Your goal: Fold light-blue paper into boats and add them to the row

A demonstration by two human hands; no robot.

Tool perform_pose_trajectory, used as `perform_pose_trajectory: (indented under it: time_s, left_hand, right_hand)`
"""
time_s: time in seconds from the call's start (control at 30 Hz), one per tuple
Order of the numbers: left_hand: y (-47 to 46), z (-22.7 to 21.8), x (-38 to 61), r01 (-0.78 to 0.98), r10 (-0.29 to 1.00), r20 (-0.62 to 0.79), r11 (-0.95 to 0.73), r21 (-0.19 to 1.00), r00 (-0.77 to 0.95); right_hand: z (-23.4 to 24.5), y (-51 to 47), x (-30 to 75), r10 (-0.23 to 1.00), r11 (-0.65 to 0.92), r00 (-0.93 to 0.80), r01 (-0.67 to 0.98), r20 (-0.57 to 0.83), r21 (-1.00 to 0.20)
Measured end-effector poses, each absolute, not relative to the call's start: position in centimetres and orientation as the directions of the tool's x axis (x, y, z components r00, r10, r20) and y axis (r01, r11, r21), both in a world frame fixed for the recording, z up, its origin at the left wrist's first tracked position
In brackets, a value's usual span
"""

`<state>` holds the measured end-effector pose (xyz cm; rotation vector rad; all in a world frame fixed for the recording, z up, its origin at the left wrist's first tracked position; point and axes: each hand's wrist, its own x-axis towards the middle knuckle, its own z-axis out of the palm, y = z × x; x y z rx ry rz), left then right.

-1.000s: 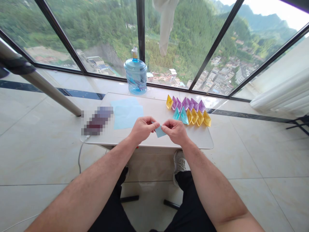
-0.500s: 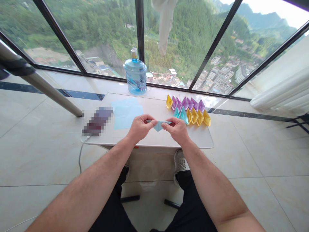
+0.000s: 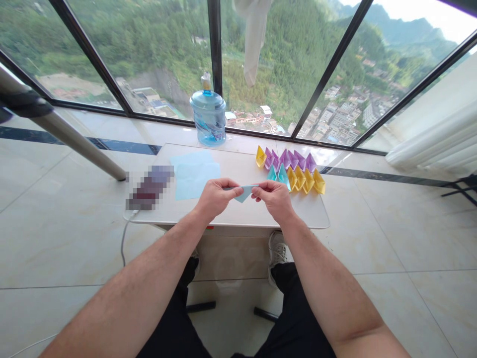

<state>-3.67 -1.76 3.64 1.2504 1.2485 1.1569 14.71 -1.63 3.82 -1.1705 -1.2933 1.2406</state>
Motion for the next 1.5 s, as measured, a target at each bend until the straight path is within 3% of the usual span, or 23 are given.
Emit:
perform_pose_trajectory:
  time_s: [0.17, 0.43, 1.0, 1.5]
  left_hand:
    - [-1.9, 3.7, -3.6, 0.085, 0.998, 0.005, -0.01, 0.996, 0.065]
    - [-2.3, 3.8, -3.2, 0.346, 0.984, 0.101, -0.146, 0.927, 0.145]
    - [-2.9, 3.6, -2.6, 0.474, 0.967, 0.25, -0.242, 0.846, 0.047]
    - [-2.6, 3.8, -2.8, 0.377, 0.988, 0.117, -0.147, 0.914, 0.103]
  right_hand:
    - [3.7, -1.8, 14.9, 0.997, 0.043, -0.069, 0.016, 0.042, -0.999]
    - [3.4, -1.8, 14.8, 0.994, 0.08, -0.076, 0.084, 0.074, -0.993]
    - [3.5, -2.0, 14.1, 0.997, 0.075, -0.015, 0.137, 0.074, -0.988]
    - [3.7, -2.0, 14.1, 0.996, 0.082, -0.027, 0.054, 0.081, -0.995]
